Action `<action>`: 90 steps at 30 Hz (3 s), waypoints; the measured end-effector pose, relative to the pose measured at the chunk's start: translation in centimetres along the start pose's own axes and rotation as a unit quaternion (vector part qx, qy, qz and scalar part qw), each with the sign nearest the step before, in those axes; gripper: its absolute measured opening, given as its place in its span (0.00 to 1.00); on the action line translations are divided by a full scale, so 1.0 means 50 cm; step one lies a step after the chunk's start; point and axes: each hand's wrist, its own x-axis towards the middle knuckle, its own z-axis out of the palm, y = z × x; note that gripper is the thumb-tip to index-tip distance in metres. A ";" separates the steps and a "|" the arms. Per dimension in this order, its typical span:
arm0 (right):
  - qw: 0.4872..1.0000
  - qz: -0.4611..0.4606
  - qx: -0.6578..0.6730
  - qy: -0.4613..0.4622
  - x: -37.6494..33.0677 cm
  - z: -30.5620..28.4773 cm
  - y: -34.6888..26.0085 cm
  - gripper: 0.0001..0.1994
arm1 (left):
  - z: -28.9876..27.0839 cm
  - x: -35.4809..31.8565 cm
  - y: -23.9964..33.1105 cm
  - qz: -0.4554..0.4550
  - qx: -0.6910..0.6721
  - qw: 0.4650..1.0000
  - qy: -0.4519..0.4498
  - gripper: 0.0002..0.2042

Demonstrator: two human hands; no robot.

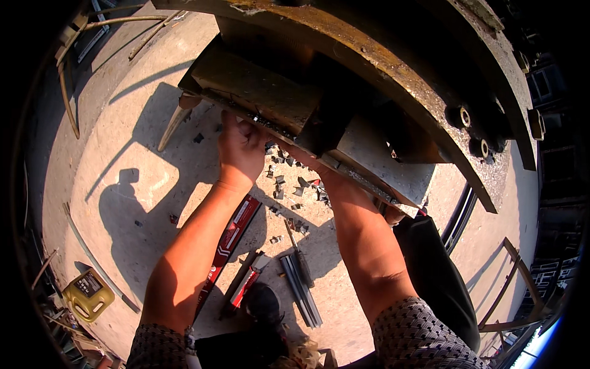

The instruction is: The person assembles small metal components into a larger metal frame using pliers and a screwdriver. They repeatedly pick up parts from the floor, insert them into slots on the frame, and tighten them in place.

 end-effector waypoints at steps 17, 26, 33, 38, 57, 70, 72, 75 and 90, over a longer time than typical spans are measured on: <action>0.992 0.022 -0.121 0.039 -0.003 0.027 0.004 0.17 | 0.012 -0.005 -0.036 0.052 -0.023 0.998 -0.028 0.12; 0.987 0.014 -0.156 0.020 -0.002 0.024 -0.011 0.18 | 0.009 -0.007 -0.043 0.051 0.005 0.998 -0.027 0.11; 0.958 0.010 -0.286 -0.034 -0.009 0.020 0.016 0.26 | -0.027 -0.020 -0.033 0.093 -0.008 0.995 -0.046 0.14; 0.997 0.053 -0.024 -0.049 0.004 0.009 0.000 0.25 | -0.110 -0.035 0.002 0.193 0.103 0.976 0.000 0.08; 0.531 0.332 0.779 0.030 -0.015 0.048 -0.027 0.14 | -0.192 0.117 -0.016 -0.006 0.031 0.995 0.092 0.34; 0.292 0.338 0.894 0.035 -0.042 0.043 0.034 0.26 | -0.174 0.113 -0.006 -0.002 0.083 0.988 0.130 0.31; 0.282 0.333 0.899 0.036 -0.042 0.038 0.033 0.27 | -0.174 0.113 -0.007 -0.005 0.093 0.986 0.138 0.31; 0.278 0.331 0.901 0.037 -0.045 0.023 0.034 0.27 | -0.172 0.113 -0.006 -0.009 0.096 0.985 0.143 0.31; 0.288 0.327 0.899 0.056 -0.066 -0.046 0.054 0.27 | -0.170 0.111 -0.006 -0.023 0.095 0.985 0.145 0.32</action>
